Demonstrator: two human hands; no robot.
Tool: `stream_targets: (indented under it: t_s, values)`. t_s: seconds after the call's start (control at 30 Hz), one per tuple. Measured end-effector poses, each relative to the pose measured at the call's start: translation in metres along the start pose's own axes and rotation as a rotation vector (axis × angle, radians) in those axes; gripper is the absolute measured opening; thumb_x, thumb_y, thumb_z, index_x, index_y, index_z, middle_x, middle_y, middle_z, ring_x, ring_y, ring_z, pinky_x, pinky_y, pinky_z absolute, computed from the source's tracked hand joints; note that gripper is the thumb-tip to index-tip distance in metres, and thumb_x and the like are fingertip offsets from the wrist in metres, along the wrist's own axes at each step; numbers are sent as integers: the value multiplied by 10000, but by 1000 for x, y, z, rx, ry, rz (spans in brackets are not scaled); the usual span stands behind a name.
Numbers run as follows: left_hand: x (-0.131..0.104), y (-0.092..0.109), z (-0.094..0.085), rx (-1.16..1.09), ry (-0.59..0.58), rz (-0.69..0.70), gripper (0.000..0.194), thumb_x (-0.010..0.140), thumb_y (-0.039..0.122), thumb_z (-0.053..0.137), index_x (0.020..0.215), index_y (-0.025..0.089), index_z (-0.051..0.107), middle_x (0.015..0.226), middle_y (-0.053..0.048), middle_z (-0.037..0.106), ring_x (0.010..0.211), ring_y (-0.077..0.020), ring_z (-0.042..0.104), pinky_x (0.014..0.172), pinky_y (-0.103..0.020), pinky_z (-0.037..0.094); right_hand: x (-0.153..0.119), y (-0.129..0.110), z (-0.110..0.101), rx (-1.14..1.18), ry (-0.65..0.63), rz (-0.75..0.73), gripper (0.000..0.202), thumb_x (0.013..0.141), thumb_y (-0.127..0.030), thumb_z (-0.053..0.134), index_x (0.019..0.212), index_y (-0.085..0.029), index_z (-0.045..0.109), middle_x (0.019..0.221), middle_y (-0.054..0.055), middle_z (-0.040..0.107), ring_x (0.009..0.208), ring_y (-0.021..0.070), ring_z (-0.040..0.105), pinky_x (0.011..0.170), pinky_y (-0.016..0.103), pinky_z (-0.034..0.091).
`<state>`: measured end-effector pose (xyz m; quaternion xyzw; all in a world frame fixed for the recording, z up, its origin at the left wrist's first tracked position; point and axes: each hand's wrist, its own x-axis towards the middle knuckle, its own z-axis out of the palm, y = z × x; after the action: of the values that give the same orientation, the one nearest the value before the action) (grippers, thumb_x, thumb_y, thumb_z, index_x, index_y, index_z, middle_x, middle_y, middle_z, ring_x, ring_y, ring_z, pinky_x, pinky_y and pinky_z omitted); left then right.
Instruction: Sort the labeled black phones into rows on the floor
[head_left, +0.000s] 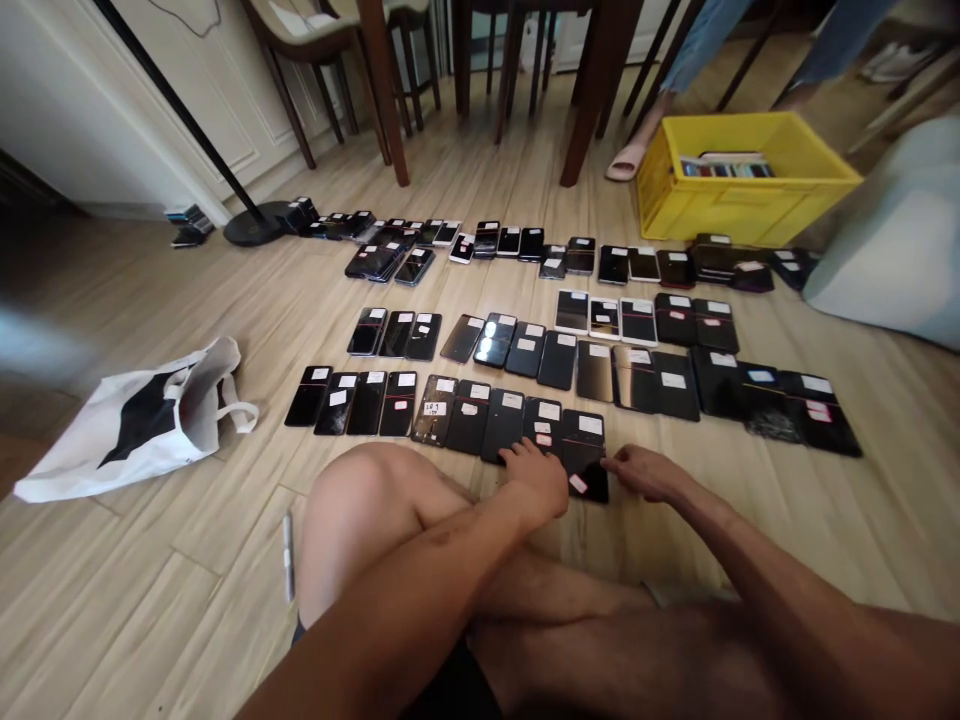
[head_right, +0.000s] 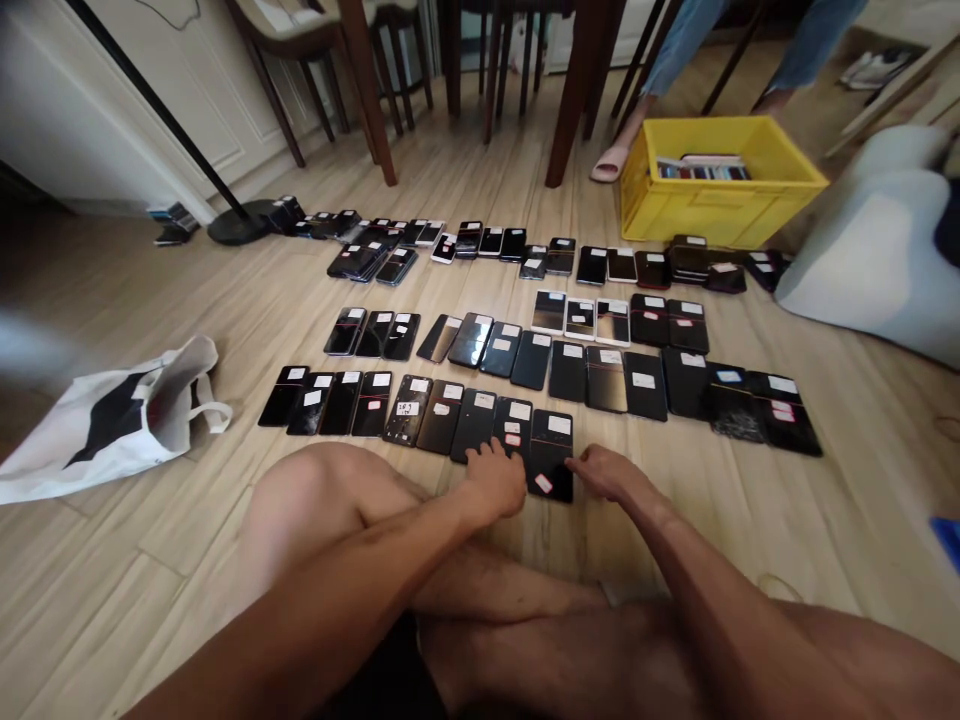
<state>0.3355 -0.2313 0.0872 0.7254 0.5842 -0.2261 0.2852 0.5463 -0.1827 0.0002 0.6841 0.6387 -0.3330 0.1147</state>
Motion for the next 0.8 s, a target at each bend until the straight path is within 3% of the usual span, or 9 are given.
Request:
stream_targets:
  t_s: [0.1,0.2,0.3,0.37,0.43,0.5,0.6,0.7,0.8]
  values:
    - [-29,-10,-30,-41,-10,125,400,959,320,553,1283,142,707,1333,-205,696,1214,-335,670,1012,-496,524,-16,-16,-10,-70,77,-37,359,994,-395,538,1141,-103,687,1082,181,736,1032,302,702,853,340,505]
    - [-67,-41,-68,-100,192,198,417,996,464,510,1223,190,728,1210,-139,758,1142,-310,705,934,-419,571,-30,-51,-11,-88,147,-169,366,1025,-382,486,1224,-139,675,1243,162,693,1141,280,673,948,316,486]
    - [-92,-105,-97,-213,357,44,407,998,484,505,1265,249,703,1239,-79,753,1166,-291,693,993,-426,550,-40,-96,0,-37,145,-288,370,1027,-361,485,1259,-152,683,1382,155,624,1178,266,658,1030,321,471]
    - [-96,-164,-98,-350,513,-98,441,986,498,510,1311,250,676,1276,-72,737,1202,-291,676,1057,-438,519,-44,-125,13,39,126,-375,377,1015,-328,496,1280,-131,676,1531,156,510,1199,254,651,1048,323,480]
    - [-91,-226,-78,-460,730,-274,481,969,445,516,1385,222,611,1397,-98,662,1316,-297,606,1132,-449,468,-45,-148,31,101,109,-448,406,1005,-304,499,1333,-121,650,1626,150,400,1197,253,654,1046,346,500]
    - [-83,-284,-42,-500,932,-490,596,925,379,550,1475,154,504,1579,-170,464,1444,-328,482,1192,-483,408,-44,-166,49,146,119,-496,466,986,-266,507,1427,-138,589,1678,138,316,1175,247,665,1042,372,516]
    - [-72,-349,21,-490,1045,-722,735,906,396,566,1526,42,390,1662,-280,235,1545,-412,292,1225,-568,329,-41,-186,70,174,124,-525,607,955,-210,515,1559,-186,459,1720,124,212,1120,234,687,1006,383,544]
    - [-64,-385,65,-463,1025,-690,682,1000,426,408,1542,15,351,1646,-295,274,1571,-382,239,1251,-546,284,-38,-203,78,142,101,-495,696,954,-198,511,1629,-164,345,1733,144,135,1121,263,695,977,401,564]
    - [-51,-398,83,-438,956,-582,606,1038,379,284,1554,69,356,1625,-235,386,1582,-311,240,1276,-510,238,-38,-219,75,15,55,-408,747,953,-210,529,1656,-147,282,1732,165,61,1151,315,696,944,422,584]
